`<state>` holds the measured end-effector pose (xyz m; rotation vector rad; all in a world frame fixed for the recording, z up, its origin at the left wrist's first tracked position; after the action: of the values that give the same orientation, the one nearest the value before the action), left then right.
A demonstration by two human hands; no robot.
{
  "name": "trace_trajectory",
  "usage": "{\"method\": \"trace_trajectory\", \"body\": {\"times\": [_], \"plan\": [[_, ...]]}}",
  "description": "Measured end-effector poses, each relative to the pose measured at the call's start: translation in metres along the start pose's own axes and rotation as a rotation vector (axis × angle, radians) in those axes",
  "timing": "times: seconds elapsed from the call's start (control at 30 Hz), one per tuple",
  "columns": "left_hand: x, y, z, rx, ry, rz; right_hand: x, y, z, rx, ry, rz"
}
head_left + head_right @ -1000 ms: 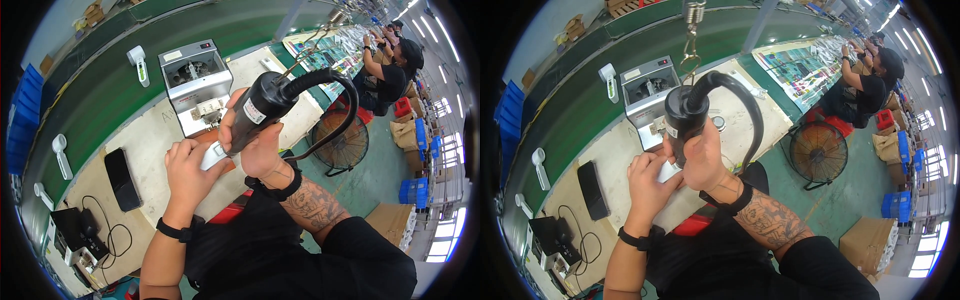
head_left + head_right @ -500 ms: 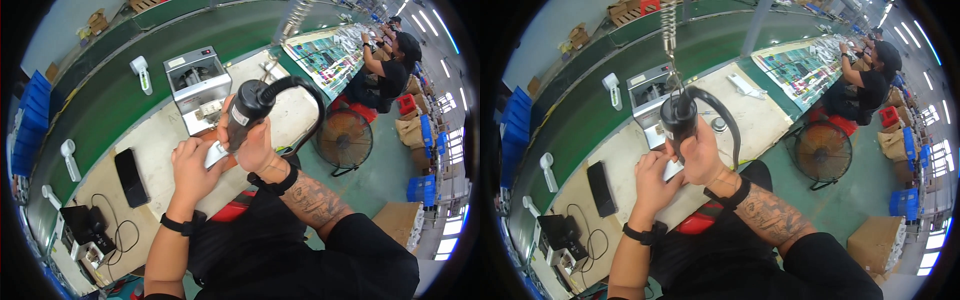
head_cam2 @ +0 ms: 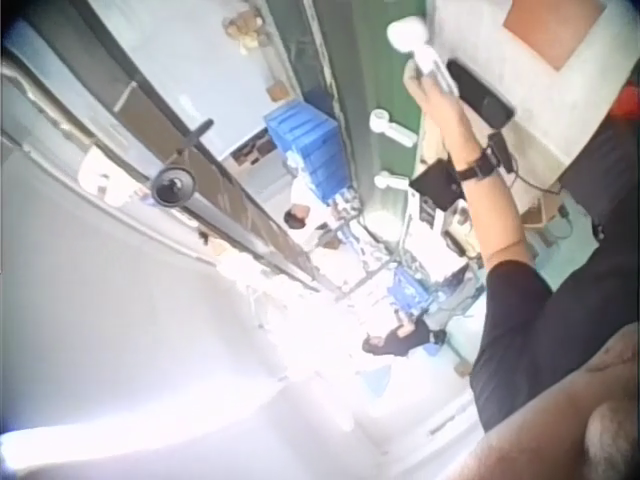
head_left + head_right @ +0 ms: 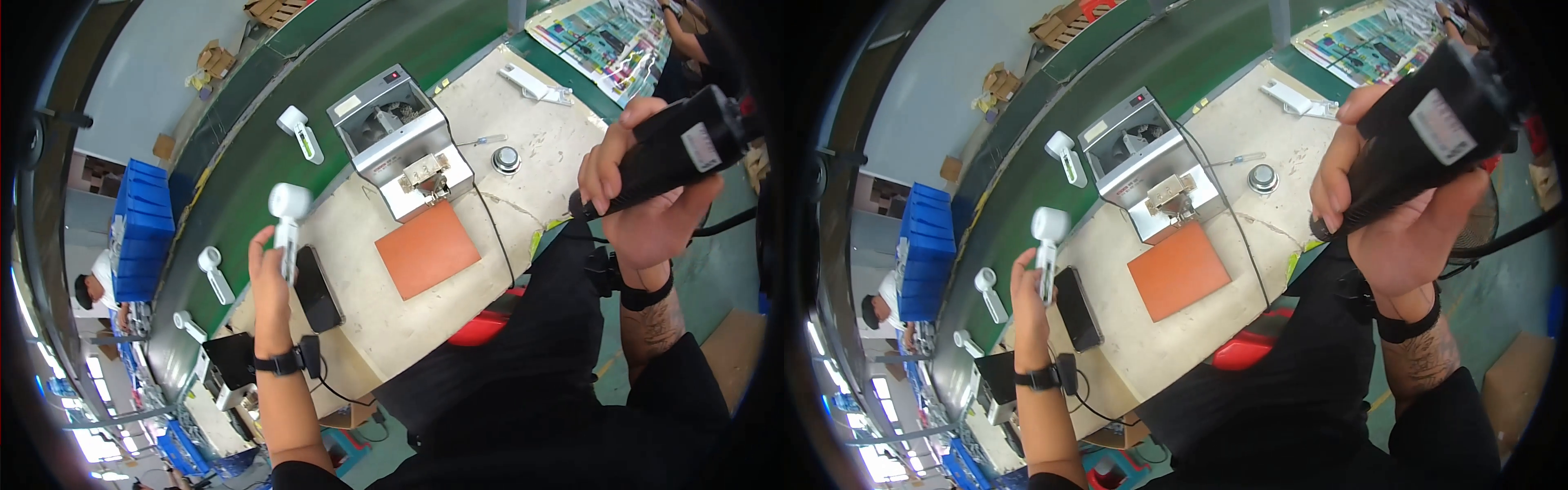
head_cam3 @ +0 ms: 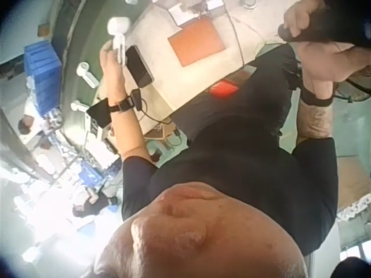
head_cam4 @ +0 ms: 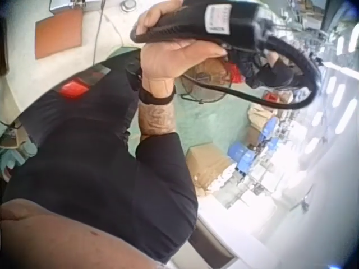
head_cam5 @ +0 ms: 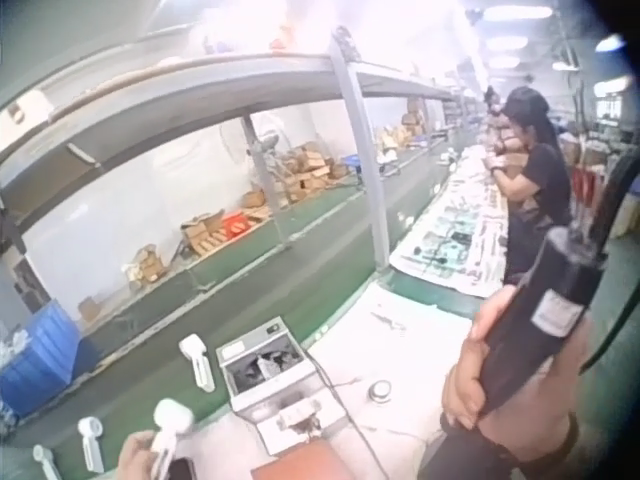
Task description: Assembling small handheld fans using an electric screwdriver at a factory assembly line.
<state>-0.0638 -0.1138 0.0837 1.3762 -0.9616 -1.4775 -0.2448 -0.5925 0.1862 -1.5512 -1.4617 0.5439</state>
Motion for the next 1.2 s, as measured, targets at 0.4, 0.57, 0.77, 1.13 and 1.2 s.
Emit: {"method": "trace_trajectory", "body": {"times": [0.4, 0.57, 0.77, 1.13, 1.2], "plan": [[0.015, -0.012, -0.211, 0.390, 0.426, -1.090, -0.055, 0.019, 0.039, 0.150, 0.302, 0.331], [0.097, 0.022, -0.231, 0.260, 0.297, -0.823, -0.068, 0.027, 0.042, 0.194, 0.340, 0.357], [0.119, 0.021, -0.239, 0.208, 0.351, -0.833, -0.063, 0.035, 0.037, 0.221, 0.319, 0.397], [0.078, 0.035, -0.065, 0.402, 0.020, 0.034, -0.062, 0.046, 0.039, 0.204, 0.216, 0.308], [0.058, 0.048, -0.001, 0.333, -0.134, 0.025, -0.055, 0.047, 0.033, 0.224, 0.199, 0.304]]}}
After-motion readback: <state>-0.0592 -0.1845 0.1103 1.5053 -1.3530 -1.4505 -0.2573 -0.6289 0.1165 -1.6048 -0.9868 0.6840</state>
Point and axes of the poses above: each hand's wrist, its own z-axis away from the middle knuckle, its own x-axis out of the palm, y = z × x, the point moved 4 cm from there along -z, towards the middle knuckle, and after that the axes turned 6 degrees about z, right-handed, at the moved point
